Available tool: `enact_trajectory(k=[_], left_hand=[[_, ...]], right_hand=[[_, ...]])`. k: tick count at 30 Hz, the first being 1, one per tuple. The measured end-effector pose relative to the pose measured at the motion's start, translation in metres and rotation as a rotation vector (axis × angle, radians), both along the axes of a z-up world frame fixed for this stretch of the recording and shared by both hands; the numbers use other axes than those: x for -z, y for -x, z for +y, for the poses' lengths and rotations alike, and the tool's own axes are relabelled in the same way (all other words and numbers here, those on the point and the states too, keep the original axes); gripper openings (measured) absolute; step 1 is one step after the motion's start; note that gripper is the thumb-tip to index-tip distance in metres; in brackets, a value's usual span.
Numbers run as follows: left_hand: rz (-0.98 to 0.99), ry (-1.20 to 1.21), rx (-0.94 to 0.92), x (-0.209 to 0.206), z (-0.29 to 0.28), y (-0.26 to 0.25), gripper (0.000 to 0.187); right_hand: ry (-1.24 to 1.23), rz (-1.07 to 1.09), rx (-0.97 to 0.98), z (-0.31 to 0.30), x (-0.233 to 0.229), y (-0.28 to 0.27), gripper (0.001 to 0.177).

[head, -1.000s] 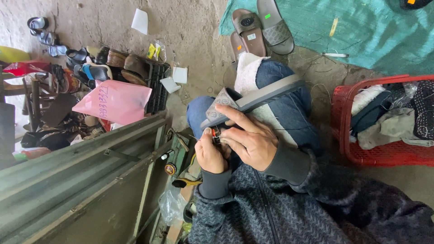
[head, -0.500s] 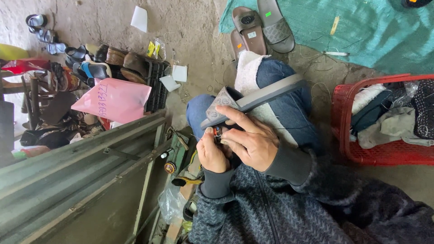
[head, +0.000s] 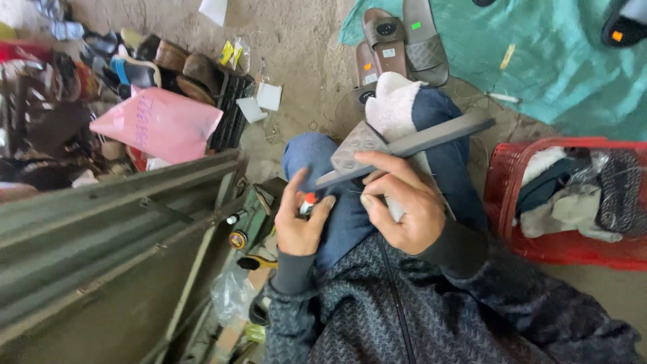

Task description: Hand-stitching the upper part of a sandal to its sole using a needle and thread.

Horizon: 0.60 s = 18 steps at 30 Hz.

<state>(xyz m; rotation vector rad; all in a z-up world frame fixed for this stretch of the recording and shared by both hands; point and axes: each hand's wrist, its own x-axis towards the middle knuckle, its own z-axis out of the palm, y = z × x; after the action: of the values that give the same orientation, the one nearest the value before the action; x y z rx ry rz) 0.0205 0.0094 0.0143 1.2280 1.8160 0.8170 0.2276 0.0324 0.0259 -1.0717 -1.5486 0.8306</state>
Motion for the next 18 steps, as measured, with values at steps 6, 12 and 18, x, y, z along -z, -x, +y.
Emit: enact_trajectory(k=[6,12,18], left_hand=[[0.037,-0.449,0.173,-0.001,-0.007,-0.023,0.033],[-0.275,-0.419,0.305,-0.012,-0.009,-0.045,0.039],[-0.322,-0.173,0.316,0.000,0.021,-0.014,0.036]], right_hand=[[0.101,0.063,0.167,0.001,-0.016,-0.038,0.023],[0.067,-0.063,0.258,0.012,-0.011,-0.061,0.024],[0.048,-0.034,0.215,0.016,0.011,-0.069,0.022]])
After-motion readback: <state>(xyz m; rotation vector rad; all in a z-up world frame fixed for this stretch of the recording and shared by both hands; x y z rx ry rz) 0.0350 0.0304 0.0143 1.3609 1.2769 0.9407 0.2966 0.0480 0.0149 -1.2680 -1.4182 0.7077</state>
